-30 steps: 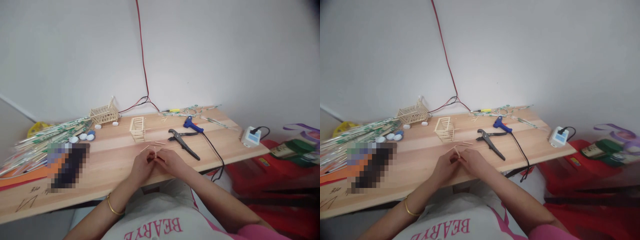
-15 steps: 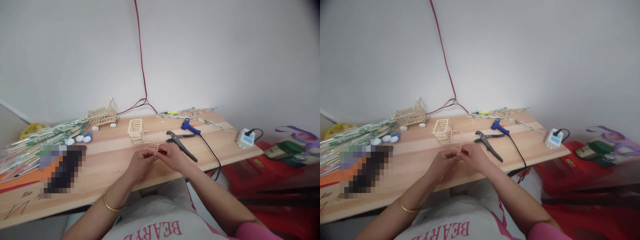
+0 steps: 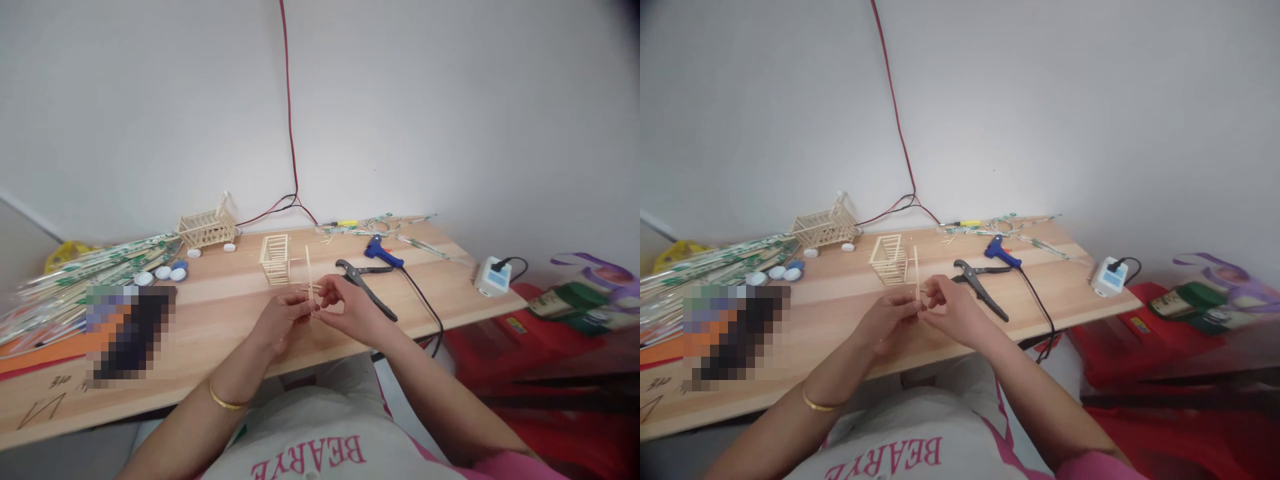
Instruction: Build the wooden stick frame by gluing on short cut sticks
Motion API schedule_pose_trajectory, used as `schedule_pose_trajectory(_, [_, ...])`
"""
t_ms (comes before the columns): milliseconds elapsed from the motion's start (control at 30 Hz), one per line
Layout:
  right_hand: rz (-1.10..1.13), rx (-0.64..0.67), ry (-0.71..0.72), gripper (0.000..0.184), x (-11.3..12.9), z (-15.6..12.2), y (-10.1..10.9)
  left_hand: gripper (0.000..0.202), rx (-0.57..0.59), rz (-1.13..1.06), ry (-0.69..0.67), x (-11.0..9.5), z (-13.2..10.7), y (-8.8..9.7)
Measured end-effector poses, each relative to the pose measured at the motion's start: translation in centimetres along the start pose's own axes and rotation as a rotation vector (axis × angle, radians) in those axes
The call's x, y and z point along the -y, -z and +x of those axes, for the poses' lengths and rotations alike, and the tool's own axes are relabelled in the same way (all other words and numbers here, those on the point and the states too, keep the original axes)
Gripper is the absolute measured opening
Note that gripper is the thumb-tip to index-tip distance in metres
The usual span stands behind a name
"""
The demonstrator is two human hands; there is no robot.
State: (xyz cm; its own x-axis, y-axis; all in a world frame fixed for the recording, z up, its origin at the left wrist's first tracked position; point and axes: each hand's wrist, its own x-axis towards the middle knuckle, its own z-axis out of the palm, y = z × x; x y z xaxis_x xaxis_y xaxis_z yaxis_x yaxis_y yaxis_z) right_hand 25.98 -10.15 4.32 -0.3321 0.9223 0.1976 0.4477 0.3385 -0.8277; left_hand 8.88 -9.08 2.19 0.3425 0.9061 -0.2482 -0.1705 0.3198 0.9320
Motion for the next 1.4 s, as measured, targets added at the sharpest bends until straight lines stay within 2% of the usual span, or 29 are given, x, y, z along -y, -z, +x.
schedule_pose_trajectory(200, [-0.260,0.006,0.202,0.022,0.8,-0.9,0.0,0.034,-0.020,-0.103,0.033,0.2,-0.1,-0.5])
schedule_pose_trajectory(467, [-0.270,-0.061,0.263,0.019,0.0,-0.9,-0.8,0.034,-0.012,-0.168,0.071,-0.1,-0.7,-1.0])
schedule_pose_trajectory(600, [-0.232,-0.074,0.236,0.019,0.0,-1.2,-0.8,0.030,-0.033,-0.145,0.033,0.4,-0.9,-1.1])
schedule_pose_trajectory(700, [-0.105,-0.019,0.164,0.022,0.3,-1.4,-0.1,0.026,-0.034,-0.089,-0.072,0.5,-1.1,-1.2])
schedule_pose_trajectory(800, [0.057,0.015,0.076,0.033,0.5,-1.3,0.8,0.019,-0.038,0.080,-0.183,0.4,-1.3,-1.4])
schedule_pose_trajectory(900, [0.137,0.001,0.022,0.017,0.5,-1.0,1.1,0.019,-0.030,0.267,-0.265,0.3,-1.4,-1.6])
schedule_pose_trajectory(967, [0.097,0.007,0.018,0.009,0.5,-0.7,1.1,0.019,-0.017,0.319,-0.307,0.4,-1.4,-1.7])
schedule_pose_trajectory(1100, [-0.011,-0.004,0.013,0.016,0.5,-0.4,1.1,0.020,-0.024,0.353,-0.284,0.5,-1.4,-1.7])
schedule_pose_trajectory(1267, [-0.021,0.001,0.038,0.017,1.0,-0.4,0.8,0.020,0.017,0.449,-0.270,-0.1,-1.6,-1.5])
schedule_pose_trajectory(1333, [-0.020,0.022,0.044,0.019,1.2,-0.4,0.9,0.021,0.020,0.488,-0.285,-0.2,-1.7,-1.3])
schedule_pose_trajectory(1400, [-0.035,0.070,0.050,0.013,0.8,-0.4,1.7,0.021,0.009,0.529,-0.305,0.0,-1.6,-0.9])
